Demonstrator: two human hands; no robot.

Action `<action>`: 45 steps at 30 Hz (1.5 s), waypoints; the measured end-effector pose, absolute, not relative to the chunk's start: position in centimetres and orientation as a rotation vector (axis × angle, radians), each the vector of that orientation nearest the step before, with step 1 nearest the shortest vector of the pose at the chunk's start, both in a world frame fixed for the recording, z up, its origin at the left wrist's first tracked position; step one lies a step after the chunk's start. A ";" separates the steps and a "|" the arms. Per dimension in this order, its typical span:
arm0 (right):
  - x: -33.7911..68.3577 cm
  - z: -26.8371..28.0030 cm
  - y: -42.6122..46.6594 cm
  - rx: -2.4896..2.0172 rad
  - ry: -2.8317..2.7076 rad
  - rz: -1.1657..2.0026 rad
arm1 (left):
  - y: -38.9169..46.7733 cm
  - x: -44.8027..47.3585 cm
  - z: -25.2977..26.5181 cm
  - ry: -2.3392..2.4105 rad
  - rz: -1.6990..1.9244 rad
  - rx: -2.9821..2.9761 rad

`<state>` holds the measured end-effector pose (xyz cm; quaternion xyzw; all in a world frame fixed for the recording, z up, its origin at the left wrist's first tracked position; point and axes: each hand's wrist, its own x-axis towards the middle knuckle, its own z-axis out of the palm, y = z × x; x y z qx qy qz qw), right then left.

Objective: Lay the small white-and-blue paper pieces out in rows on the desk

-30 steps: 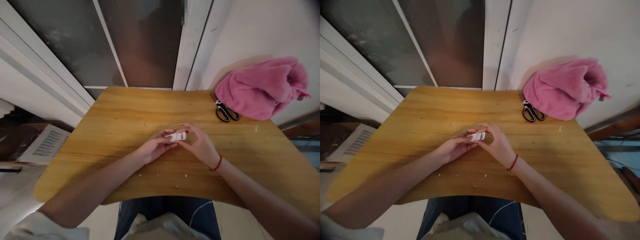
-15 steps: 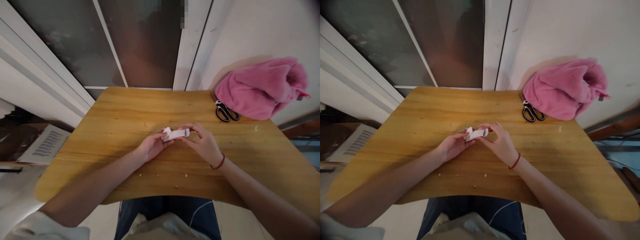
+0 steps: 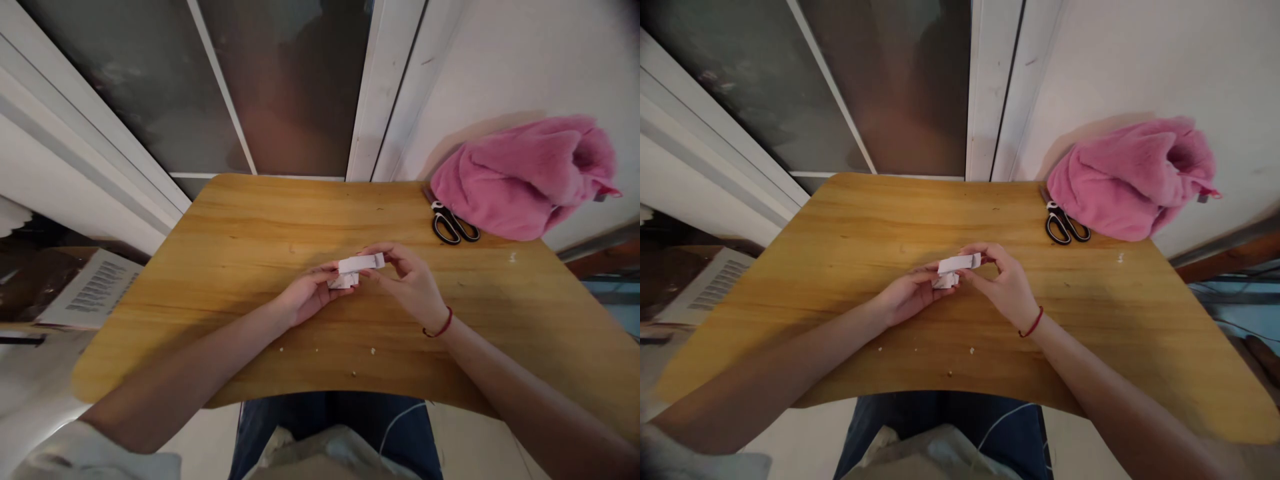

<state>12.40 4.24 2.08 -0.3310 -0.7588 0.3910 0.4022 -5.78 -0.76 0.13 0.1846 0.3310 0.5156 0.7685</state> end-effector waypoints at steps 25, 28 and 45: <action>12.1 2.3 3.9 -0.841 -2.035 0.832 | -0.8 -5.9 0.5 0.653 1.092 0.309; 12.4 2.3 4.2 -0.851 -2.002 0.848 | -0.8 -6.0 0.4 0.662 1.114 0.340; 12.6 2.5 4.3 -0.784 -1.880 0.864 | -0.6 -5.6 0.1 0.775 1.154 0.320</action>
